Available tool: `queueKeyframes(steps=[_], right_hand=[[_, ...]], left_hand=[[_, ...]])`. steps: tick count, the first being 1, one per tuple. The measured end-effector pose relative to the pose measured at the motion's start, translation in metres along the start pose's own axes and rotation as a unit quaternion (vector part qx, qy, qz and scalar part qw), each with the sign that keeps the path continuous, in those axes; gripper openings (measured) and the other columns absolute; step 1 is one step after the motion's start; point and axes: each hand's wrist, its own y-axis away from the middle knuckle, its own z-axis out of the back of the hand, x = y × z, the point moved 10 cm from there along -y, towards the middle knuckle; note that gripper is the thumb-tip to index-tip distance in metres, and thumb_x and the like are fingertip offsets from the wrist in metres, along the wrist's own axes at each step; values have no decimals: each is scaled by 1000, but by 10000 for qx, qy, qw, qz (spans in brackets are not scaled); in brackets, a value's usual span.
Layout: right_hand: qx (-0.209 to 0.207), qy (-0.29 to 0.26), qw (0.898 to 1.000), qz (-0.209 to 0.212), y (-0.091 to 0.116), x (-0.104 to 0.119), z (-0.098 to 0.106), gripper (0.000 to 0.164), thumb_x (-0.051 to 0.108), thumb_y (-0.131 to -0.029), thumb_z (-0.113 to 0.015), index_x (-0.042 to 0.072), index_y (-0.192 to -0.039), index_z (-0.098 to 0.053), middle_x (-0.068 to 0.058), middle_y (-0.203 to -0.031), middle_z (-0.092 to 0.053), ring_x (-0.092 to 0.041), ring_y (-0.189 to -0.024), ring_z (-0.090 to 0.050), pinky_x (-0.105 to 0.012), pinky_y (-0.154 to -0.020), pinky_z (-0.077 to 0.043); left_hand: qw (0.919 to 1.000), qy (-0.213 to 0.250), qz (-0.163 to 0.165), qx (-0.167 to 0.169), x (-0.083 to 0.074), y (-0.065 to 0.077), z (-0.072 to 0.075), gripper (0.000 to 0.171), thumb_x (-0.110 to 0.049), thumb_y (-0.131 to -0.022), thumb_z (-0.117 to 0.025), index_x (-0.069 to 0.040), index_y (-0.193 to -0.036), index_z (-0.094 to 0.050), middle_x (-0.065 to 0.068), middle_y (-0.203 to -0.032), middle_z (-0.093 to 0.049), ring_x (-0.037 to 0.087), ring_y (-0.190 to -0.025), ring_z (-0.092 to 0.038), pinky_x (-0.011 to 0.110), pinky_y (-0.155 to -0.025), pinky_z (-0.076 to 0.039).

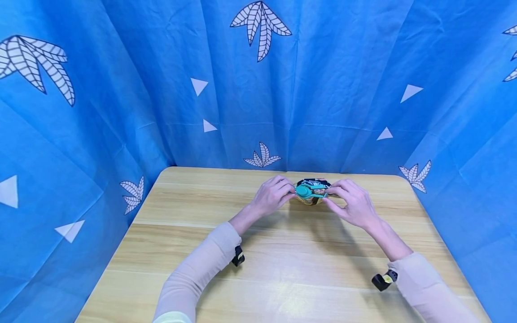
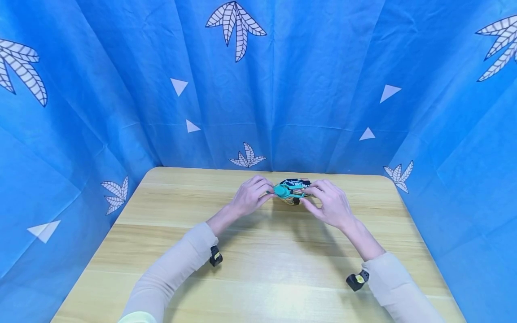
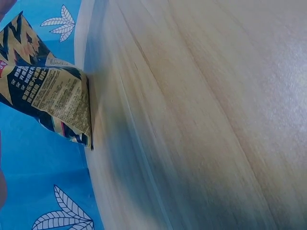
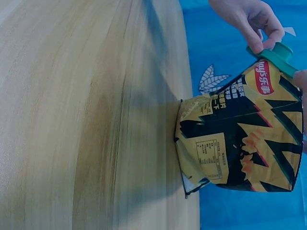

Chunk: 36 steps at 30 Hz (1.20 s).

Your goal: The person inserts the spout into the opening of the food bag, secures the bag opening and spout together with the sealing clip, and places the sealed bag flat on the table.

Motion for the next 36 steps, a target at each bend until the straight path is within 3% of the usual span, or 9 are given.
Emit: queueKeyframes(steps=[10, 17, 21, 28, 36], right_hand=[[335, 94, 9987, -370, 3, -10, -3, 36, 43, -93, -74, 8, -100, -78, -8, -93, -73, -26, -87, -66, -41, -65, -53], [570, 240, 9958, -674, 4, -17, -5, 44, 49, -90, -75, 7, -104, -77, -11, -99, -74, -29, -93, -67, -46, -66, -56], [568, 239, 9957, -687, 4, -18, -6, 47, 52, -91, -73, 8, -108, -77, -10, -101, -74, -30, -94, -68, -46, -65, -56], [579, 184, 9961, -643, 2, -18, -9, 42, 40, -84, -82, 7, -110, -78, -9, -101, -74, -29, -91, -68, -45, -62, -54], [568, 228, 9960, -644, 2, -19, -10, 46, 45, -87, -78, 9, -115, -77, -10, -101, -74, -29, -90, -68, -45, -62, -54]], left_hand=[[10000, -30, -53, -53, -1, 0, 1, 11, -24, -94, -77, -14, -96, -73, 0, -104, -78, 17, -104, -69, 25, -99, -57], [9997, -100, -147, -188, -2, 1, 3, 13, -24, -92, -80, -14, -95, -73, 0, -104, -78, 17, -104, -69, 25, -99, -57], [9995, -115, -176, -219, -3, 1, 4, 13, -23, -90, -82, -13, -94, -73, 0, -104, -79, 17, -104, -69, 25, -99, -57], [9996, -123, -151, -228, -3, 0, 5, 13, -22, -89, -83, -14, -94, -73, 0, -103, -79, 17, -103, -69, 25, -98, -58], [9993, -181, -197, -271, -4, 1, 7, 15, -22, -87, -85, -15, -94, -74, 0, -103, -79, 17, -103, -70, 26, -98, -58]])
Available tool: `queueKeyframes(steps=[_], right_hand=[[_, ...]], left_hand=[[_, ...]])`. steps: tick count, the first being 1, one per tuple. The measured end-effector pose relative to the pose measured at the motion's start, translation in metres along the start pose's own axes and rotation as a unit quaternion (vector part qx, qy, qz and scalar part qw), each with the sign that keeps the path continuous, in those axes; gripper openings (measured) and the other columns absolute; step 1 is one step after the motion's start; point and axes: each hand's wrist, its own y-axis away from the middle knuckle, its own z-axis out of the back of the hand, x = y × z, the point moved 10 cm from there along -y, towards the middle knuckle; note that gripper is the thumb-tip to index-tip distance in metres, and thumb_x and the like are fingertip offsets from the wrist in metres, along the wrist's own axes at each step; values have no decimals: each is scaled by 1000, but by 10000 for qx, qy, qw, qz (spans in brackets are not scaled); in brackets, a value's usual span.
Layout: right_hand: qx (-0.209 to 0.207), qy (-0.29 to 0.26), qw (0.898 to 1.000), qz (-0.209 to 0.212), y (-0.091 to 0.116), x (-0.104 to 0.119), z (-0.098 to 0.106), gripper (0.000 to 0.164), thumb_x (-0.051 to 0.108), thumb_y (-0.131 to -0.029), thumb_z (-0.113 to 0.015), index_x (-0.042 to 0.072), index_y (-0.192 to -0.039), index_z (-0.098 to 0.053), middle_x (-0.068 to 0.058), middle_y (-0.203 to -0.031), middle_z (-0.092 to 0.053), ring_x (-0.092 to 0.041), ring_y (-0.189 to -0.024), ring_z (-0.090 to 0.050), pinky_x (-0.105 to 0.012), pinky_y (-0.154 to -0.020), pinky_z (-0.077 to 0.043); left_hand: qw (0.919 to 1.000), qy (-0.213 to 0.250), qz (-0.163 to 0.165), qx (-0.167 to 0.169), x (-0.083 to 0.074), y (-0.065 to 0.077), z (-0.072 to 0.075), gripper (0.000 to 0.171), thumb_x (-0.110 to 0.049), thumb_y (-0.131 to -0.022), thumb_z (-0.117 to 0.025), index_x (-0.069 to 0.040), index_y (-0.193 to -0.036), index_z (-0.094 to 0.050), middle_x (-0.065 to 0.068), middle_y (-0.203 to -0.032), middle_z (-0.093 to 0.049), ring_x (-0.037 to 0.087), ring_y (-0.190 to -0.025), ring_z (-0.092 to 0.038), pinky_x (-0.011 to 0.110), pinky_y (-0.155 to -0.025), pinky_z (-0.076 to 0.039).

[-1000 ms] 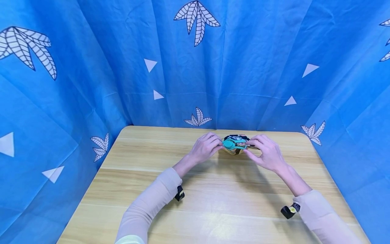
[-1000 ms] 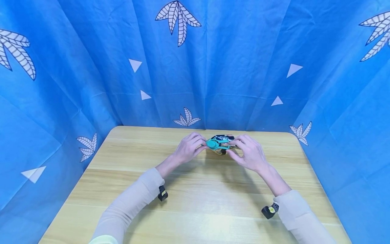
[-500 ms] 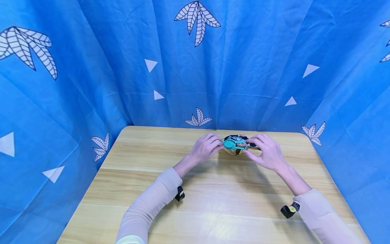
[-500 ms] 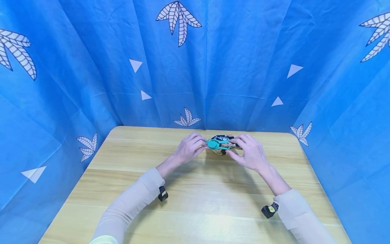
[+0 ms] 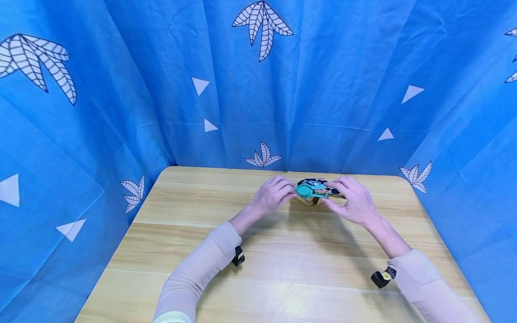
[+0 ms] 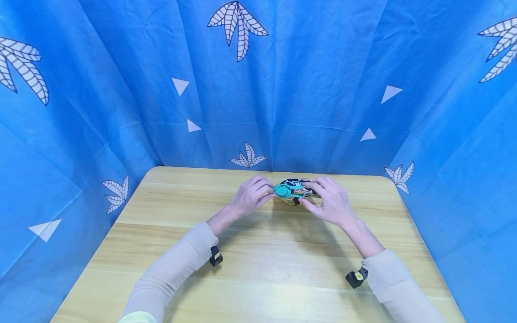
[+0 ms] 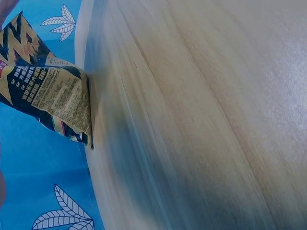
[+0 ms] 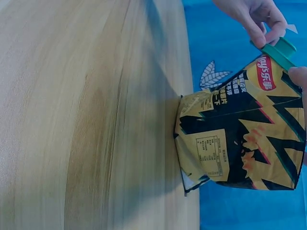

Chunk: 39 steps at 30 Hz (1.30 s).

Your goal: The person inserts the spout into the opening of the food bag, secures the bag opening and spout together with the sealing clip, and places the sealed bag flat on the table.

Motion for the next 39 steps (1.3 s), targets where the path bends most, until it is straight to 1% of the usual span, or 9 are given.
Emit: queueKeyframes(steps=[6, 10, 15, 18, 20, 25, 28, 33, 39], right_hand=[[21, -40, 10000, 44, 1, 1, -2, 47, 45, -87, -78, 10, -119, -78, -9, -102, -74, -28, -90, -68, -43, -61, -53], [17, -94, 9999, 36, 1, 2, -2, 46, 39, -83, -82, 9, -117, -78, -9, -102, -74, -28, -91, -67, -42, -60, -53], [26, -100, 9999, 38, 1, 3, -1, 45, 36, -80, -84, 9, -115, -79, -9, -102, -74, -27, -91, -67, -42, -61, -53], [21, -77, 9999, 61, 2, 4, -1, 43, 38, -82, -83, 9, -114, -79, -8, -101, -74, -27, -91, -67, -43, -61, -54], [17, -61, 10000, 75, 1, 4, -1, 43, 42, -86, -80, 9, -114, -79, -8, -101, -74, -27, -91, -67, -42, -61, -54], [-51, -18, 9999, 113, 1, 5, 0, 54, 59, -98, -63, 9, -112, -79, -9, -99, -74, -27, -90, -67, -42, -61, -54], [-136, 17, 9997, 181, 0, 7, 1, 60, 64, -101, -56, 9, -109, -79, -9, -97, -74, -26, -88, -66, -41, -60, -54], [-252, -1, 9993, 278, 0, 9, 2, 59, 62, -102, -56, 8, -105, -79, -9, -95, -74, -26, -86, -66, -40, -59, -52], [-317, -95, 9988, 362, 0, 8, 2, 48, 53, -100, -65, 8, -105, -80, -9, -94, -73, -26, -84, -65, -40, -59, -52]], left_hand=[[10000, -41, 2, 15, 0, -1, 0, 15, -22, -87, -85, -15, -94, -74, 0, -103, -79, 17, -103, -69, 26, -98, -57], [10000, -52, -4, 26, 0, -1, 0, 14, -23, -89, -83, -15, -95, -74, 0, -103, -79, 17, -103, -69, 26, -99, -57], [10000, -57, -14, 35, -1, -1, 0, 14, -23, -89, -83, -14, -95, -74, 0, -103, -79, 17, -103, -69, 26, -99, -57], [10000, -60, -18, 32, 0, -1, -1, 14, -23, -89, -83, -14, -95, -74, 0, -103, -79, 17, -103, -69, 26, -99, -57], [10000, -44, -19, 24, 0, -1, -1, 14, -23, -89, -83, -14, -95, -74, 0, -102, -79, 17, -102, -69, 26, -99, -57], [10000, -23, -8, 22, -1, -1, -1, 14, -23, -89, -83, -14, -95, -74, 0, -102, -78, 16, -102, -69, 26, -99, -57], [10000, -34, -1, 30, -1, -1, -1, 14, -24, -89, -83, -15, -95, -74, -1, -102, -79, 16, -102, -69, 26, -100, -57], [10000, -28, 9, 29, -1, -2, -1, 15, -23, -88, -84, -15, -95, -74, 0, -102, -79, 17, -102, -70, 26, -100, -57], [10000, 6, -2, 37, 0, -2, -1, 17, -22, -87, -85, -14, -95, -73, 0, -102, -79, 17, -102, -70, 26, -100, -57]])
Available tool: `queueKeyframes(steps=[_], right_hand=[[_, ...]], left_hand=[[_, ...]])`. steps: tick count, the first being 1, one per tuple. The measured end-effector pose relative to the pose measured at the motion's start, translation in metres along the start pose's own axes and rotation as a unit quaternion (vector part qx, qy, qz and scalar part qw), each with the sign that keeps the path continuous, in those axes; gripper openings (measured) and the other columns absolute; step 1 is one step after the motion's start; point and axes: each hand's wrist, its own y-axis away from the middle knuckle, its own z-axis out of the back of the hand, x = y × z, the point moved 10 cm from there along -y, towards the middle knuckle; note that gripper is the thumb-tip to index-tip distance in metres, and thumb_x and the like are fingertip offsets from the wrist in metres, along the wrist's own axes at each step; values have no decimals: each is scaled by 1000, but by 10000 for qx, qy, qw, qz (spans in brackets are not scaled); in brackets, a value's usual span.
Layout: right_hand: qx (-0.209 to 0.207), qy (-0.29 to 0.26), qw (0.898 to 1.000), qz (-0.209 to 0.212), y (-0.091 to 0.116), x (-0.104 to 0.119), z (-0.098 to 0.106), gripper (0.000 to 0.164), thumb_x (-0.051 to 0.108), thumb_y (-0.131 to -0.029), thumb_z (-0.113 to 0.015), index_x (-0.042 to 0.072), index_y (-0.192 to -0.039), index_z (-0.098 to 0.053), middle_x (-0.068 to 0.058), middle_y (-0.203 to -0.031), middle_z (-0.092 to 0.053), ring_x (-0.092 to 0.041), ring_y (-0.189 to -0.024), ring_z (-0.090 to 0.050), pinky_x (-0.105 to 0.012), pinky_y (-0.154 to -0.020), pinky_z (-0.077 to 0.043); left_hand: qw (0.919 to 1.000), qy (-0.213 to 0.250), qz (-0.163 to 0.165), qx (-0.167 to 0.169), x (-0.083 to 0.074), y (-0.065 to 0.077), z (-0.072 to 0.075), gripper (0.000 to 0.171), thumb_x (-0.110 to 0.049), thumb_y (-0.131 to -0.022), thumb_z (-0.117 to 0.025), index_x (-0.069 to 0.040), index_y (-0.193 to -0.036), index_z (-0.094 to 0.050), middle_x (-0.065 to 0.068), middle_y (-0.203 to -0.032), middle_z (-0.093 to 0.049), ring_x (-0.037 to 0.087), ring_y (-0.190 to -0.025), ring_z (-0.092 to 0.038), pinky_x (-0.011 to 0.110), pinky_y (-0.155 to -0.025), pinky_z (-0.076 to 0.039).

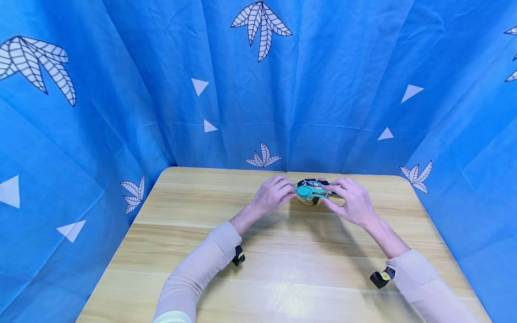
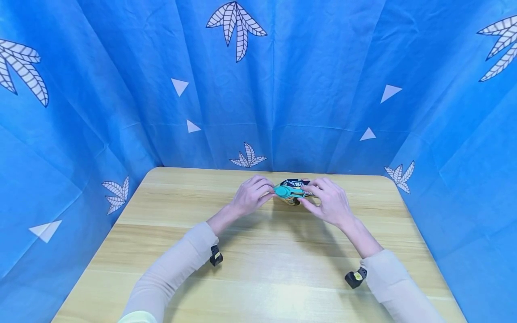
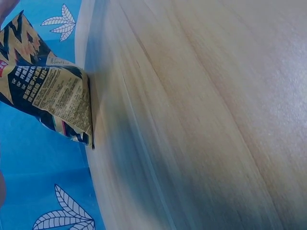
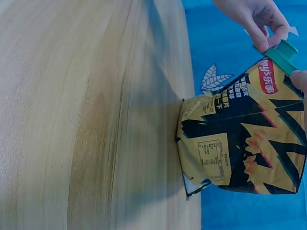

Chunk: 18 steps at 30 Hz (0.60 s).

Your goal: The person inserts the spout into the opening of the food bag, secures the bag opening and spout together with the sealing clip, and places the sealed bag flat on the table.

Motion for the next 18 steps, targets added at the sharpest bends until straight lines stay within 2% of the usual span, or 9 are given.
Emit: queueKeyframes(steps=[8, 18], right_hand=[[-74, 87, 9998, 155, -2, 3, 0, 48, 51, -103, -61, 7, -103, -80, -10, -93, -73, -26, -82, -65, -39, -56, -50], [55, 156, 9999, 19, -2, 1, -2, 54, 58, -104, -56, 9, -100, -79, -9, -94, -73, -26, -84, -66, -39, -58, -51]], left_hand=[[10000, -27, 64, 20, 0, -1, 1, 22, -25, -85, -87, -14, -96, -72, 1, -102, -78, 17, -101, -70, 26, -97, -58], [9997, 51, 189, 116, 0, -6, 0, 36, -40, -83, -88, -13, -100, -72, 1, -105, -75, 17, -102, -68, 24, -93, -58]])
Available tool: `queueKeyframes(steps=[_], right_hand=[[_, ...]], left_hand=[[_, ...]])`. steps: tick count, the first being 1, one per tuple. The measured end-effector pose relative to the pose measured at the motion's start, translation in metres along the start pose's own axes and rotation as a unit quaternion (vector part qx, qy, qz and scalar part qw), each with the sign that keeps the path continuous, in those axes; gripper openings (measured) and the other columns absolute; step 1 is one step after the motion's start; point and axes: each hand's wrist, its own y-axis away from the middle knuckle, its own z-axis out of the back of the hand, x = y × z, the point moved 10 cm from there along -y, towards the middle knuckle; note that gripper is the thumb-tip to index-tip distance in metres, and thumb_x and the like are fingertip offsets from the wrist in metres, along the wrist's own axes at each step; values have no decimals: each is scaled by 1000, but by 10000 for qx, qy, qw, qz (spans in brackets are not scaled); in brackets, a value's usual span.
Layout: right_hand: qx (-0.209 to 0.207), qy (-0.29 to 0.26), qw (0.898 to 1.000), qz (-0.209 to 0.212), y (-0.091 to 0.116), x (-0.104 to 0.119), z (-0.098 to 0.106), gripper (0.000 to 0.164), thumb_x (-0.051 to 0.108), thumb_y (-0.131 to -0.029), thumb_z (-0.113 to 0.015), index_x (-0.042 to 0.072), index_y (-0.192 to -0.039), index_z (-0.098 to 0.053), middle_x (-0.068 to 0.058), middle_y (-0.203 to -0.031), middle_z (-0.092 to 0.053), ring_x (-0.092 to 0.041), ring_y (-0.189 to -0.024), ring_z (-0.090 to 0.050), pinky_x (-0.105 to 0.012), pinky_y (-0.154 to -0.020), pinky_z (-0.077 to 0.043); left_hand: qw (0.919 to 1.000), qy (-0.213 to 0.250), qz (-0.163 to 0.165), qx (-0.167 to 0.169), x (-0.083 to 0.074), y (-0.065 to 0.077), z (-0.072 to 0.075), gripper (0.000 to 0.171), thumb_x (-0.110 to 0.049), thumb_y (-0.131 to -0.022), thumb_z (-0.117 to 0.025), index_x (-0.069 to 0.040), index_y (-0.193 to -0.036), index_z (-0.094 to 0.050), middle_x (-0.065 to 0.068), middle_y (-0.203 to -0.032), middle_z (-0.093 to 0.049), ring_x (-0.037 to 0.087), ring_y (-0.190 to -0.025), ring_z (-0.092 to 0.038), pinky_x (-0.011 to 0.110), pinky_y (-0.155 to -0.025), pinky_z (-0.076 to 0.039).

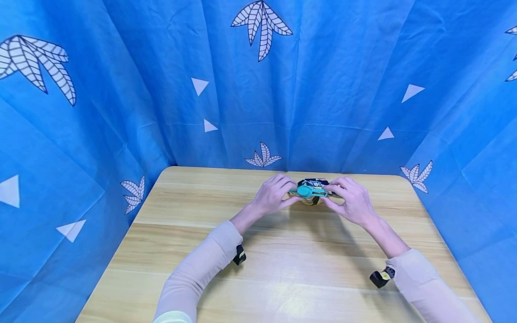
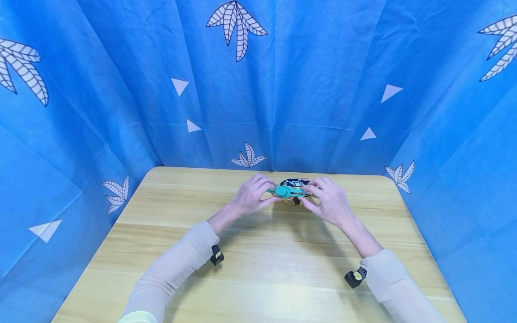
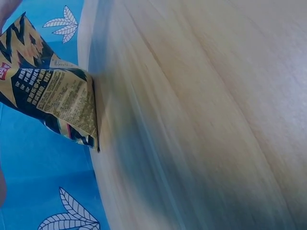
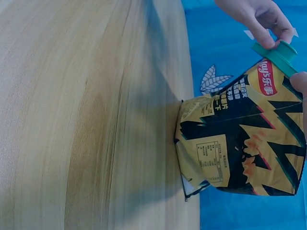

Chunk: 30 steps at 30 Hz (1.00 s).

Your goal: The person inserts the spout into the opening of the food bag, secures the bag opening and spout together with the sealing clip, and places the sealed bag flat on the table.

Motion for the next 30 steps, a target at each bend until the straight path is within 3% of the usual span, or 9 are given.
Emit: queueKeyframes(steps=[10, 22, 30], right_hand=[[4, 18, 10000, 35, -1, 2, 1, 53, 57, -104, -55, 10, -100, -79, -8, -94, -73, -25, -84, -65, -39, -59, -51], [-23, 39, 9999, 103, -1, 3, 2, 53, 56, -104, -55, 10, -100, -79, -8, -94, -72, -25, -83, -65, -38, -59, -51], [-126, -14, 9998, 149, -1, 4, 3, 49, 54, -104, -57, 11, -98, -80, -7, -93, -72, -24, -81, -64, -37, -57, -49]], left_hand=[[9997, 108, 191, 129, 0, -11, 0, 46, -44, -81, -89, -12, -109, -72, 3, -112, -74, 16, -105, -66, 24, -90, -58], [9999, 132, -38, 80, -7, -17, 2, 42, -39, -83, -88, -11, -112, -75, 5, -114, -74, 18, -107, -66, 24, -93, -57], [9998, 160, -40, 59, -7, -17, 2, 38, -38, -84, -87, -11, -108, -74, 4, -111, -73, 16, -102, -65, 23, -89, -57]])
